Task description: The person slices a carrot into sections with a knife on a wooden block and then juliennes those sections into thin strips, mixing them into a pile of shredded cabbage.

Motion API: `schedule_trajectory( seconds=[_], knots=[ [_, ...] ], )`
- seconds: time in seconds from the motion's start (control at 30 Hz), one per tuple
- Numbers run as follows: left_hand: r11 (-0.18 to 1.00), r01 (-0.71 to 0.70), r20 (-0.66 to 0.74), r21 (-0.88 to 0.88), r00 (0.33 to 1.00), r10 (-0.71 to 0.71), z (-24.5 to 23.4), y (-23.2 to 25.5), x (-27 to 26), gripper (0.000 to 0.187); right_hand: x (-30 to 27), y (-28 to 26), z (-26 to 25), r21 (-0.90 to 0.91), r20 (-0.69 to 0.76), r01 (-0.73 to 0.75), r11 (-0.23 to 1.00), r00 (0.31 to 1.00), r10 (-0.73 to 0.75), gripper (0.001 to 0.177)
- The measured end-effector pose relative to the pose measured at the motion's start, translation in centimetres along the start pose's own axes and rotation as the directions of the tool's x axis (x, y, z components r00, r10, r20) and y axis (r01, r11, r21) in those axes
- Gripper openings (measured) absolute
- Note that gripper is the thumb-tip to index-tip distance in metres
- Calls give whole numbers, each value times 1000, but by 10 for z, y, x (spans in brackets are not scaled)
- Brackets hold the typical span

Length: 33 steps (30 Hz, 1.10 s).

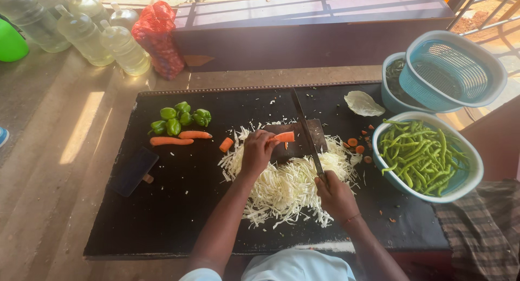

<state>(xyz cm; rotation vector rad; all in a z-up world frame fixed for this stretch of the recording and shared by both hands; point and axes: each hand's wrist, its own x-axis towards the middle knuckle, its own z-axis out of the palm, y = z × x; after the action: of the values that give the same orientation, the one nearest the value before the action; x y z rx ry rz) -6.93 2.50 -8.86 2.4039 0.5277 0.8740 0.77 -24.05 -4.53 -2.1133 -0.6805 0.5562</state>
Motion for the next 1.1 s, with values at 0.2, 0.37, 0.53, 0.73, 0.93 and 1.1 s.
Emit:
schedule_trajectory(
  seconds=[0.2, 0.37, 0.53, 0.73, 0.93, 1.1],
  knots=[
    [985, -87, 120, 151, 990, 70, 7, 37, -1, 27, 7, 1, 12, -196, -35, 219, 956, 973, -230, 25],
    [923, -266, 299, 278, 937, 180, 3, 37, 18, 18, 9, -3, 28, -285, 27, 206, 936, 978, -207, 26],
    [898, -310, 418, 313, 894, 163, 9, 39, 30, 11, 8, -16, 35, -363, 93, 104, 926, 993, -75, 28],
    [888, -324, 435, 325, 885, 163, 9, 40, 27, 14, 21, -13, 48, -360, 120, 71, 930, 992, -30, 29],
    [889, -335, 442, 312, 880, 176, 3, 46, 23, 23, 62, -4, 71, -346, 111, 59, 936, 994, -22, 28],
    [968, -171, 272, 182, 955, 118, 2, 42, 15, 32, 60, -4, 39, -225, 135, 48, 973, 991, -18, 28]
  ],
)
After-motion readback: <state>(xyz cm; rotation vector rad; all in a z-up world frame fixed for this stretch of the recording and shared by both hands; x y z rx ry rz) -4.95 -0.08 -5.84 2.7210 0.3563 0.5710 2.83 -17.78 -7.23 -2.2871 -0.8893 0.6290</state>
